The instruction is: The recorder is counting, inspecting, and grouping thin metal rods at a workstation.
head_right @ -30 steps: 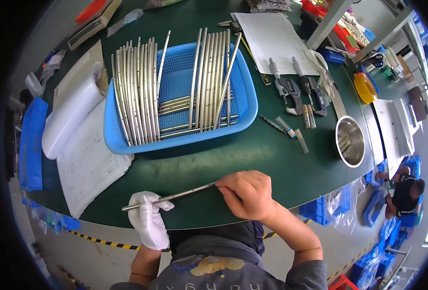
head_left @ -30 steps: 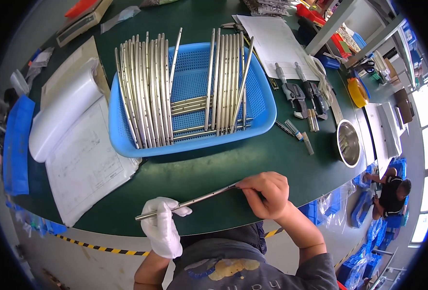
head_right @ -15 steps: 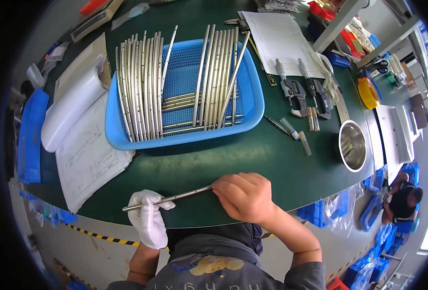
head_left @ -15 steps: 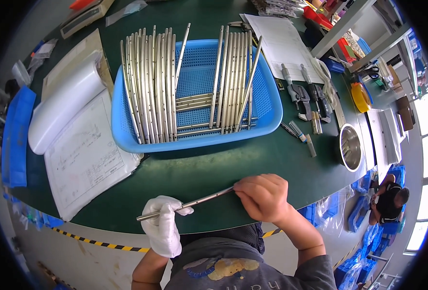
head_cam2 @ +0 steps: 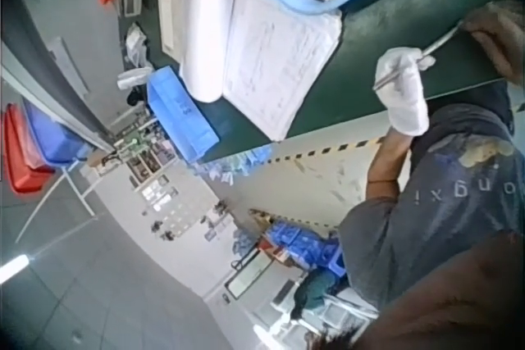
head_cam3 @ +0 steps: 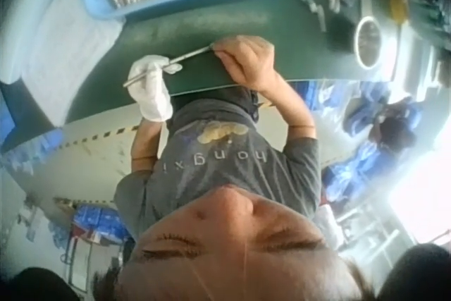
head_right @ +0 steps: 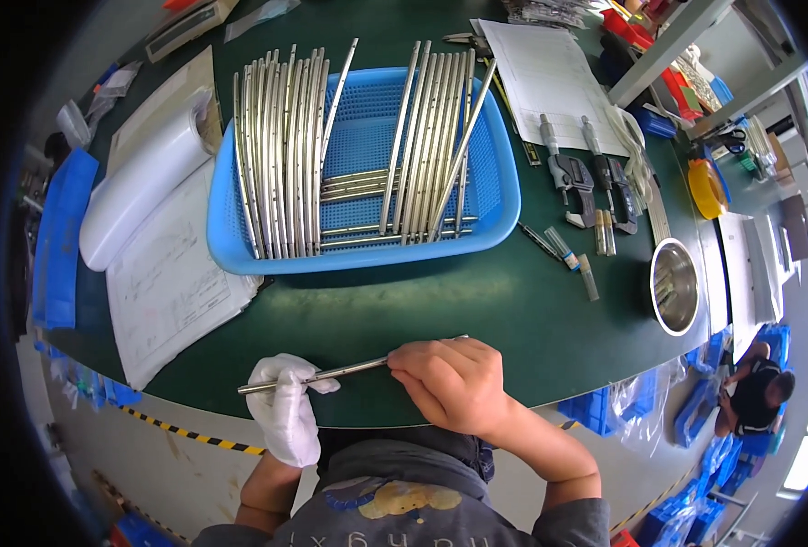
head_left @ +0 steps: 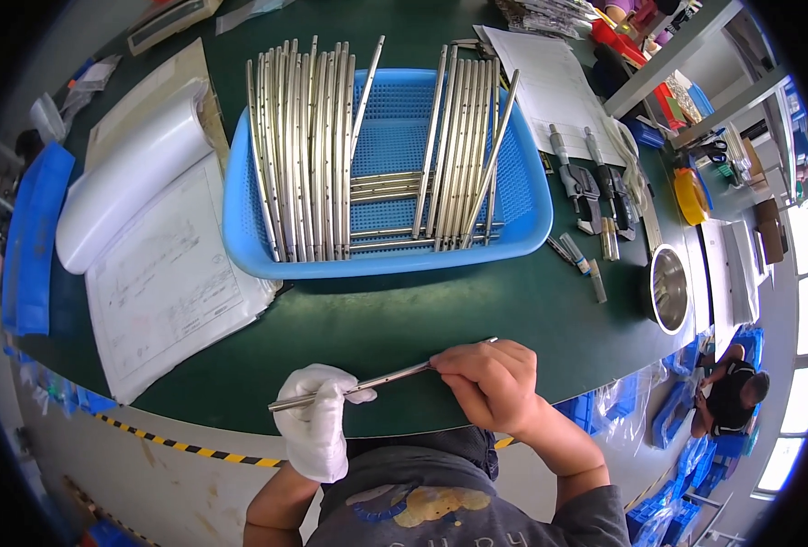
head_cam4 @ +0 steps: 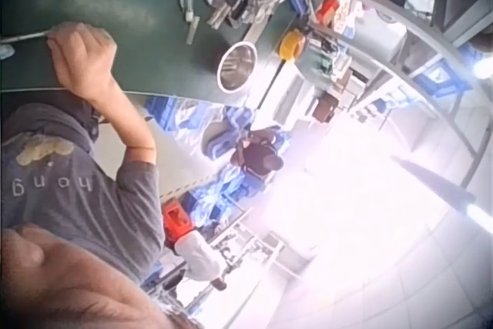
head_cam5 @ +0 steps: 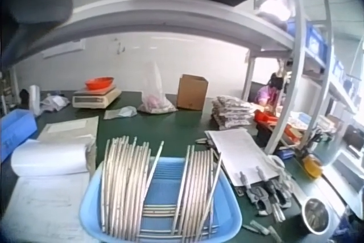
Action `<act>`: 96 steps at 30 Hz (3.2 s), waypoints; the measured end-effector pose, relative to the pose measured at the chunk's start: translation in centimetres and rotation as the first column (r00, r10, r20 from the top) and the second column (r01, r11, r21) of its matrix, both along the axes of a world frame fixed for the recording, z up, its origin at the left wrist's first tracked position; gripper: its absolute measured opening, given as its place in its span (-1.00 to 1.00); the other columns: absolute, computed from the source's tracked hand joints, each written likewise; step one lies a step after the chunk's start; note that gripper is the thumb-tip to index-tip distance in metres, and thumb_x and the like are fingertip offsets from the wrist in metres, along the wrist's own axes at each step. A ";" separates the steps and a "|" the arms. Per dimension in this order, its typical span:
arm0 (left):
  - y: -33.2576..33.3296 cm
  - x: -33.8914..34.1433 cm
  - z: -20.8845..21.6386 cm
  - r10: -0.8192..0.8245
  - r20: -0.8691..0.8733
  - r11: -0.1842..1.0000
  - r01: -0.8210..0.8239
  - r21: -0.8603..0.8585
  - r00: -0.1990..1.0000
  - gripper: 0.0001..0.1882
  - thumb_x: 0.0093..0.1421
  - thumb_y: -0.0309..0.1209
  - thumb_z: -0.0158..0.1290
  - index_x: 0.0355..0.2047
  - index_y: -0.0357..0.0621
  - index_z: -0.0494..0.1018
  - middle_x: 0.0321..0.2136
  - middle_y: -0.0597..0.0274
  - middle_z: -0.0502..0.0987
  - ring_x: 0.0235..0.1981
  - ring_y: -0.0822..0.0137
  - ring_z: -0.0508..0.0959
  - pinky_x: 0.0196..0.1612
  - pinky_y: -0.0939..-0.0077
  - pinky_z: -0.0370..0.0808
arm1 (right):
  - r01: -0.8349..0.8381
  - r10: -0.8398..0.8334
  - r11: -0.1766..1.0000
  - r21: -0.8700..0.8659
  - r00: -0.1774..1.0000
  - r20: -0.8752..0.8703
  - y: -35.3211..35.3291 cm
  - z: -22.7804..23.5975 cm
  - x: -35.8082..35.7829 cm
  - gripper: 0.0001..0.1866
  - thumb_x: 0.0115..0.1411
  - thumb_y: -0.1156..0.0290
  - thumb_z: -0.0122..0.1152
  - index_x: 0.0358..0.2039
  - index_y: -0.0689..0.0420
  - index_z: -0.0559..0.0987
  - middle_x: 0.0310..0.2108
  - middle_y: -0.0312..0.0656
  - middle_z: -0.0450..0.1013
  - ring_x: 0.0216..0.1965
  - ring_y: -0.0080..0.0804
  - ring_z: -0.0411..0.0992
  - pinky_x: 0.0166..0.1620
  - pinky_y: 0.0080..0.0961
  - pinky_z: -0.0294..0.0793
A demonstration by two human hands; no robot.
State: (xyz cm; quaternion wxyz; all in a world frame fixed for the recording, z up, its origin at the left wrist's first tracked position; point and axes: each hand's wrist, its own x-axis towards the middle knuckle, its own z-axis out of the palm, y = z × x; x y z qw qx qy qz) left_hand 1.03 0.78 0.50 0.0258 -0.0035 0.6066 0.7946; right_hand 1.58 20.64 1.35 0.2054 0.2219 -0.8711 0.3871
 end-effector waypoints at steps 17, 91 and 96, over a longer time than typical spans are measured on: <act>-0.6 0.2 -0.4 -0.065 0.036 0.993 0.061 0.100 0.997 -0.88 0.17 -0.55 -0.13 -0.43 -0.35 0.39 -0.44 0.11 0.45 -0.46 0.33 0.55 -0.34 0.57 0.45 | 0.047 -0.042 0.986 0.160 0.999 -0.031 -0.6 1.3 0.0 -0.80 -0.14 0.55 0.25 -0.45 0.17 0.45 -0.51 -0.28 0.47 -0.65 -0.44 0.40 -0.61 -0.57 0.34; -1.5 -0.1 -0.3 -0.287 0.058 0.958 0.284 0.047 0.956 -0.58 0.31 -0.25 -0.34 -0.27 -0.35 0.42 -0.43 0.17 0.49 -0.41 0.45 0.45 -0.29 0.59 0.37 | -0.160 0.159 0.987 -0.023 0.987 -0.037 -5.5 2.7 -2.0 -0.78 -0.20 0.54 0.30 -0.45 0.17 0.51 -0.52 -0.24 0.42 -0.67 -0.46 0.37 -0.66 -0.60 0.28; -1.6 -0.4 -0.2 -0.296 0.061 0.955 0.296 0.001 0.953 -0.59 0.30 -0.28 -0.35 -0.27 -0.34 0.42 -0.43 0.17 0.49 -0.43 0.43 0.44 -0.29 0.57 0.37 | -0.142 0.147 0.987 0.081 0.986 -0.072 -5.9 3.4 -2.0 -0.81 -0.19 0.53 0.25 -0.46 0.16 0.51 -0.53 -0.27 0.40 -0.66 -0.47 0.38 -0.65 -0.59 0.30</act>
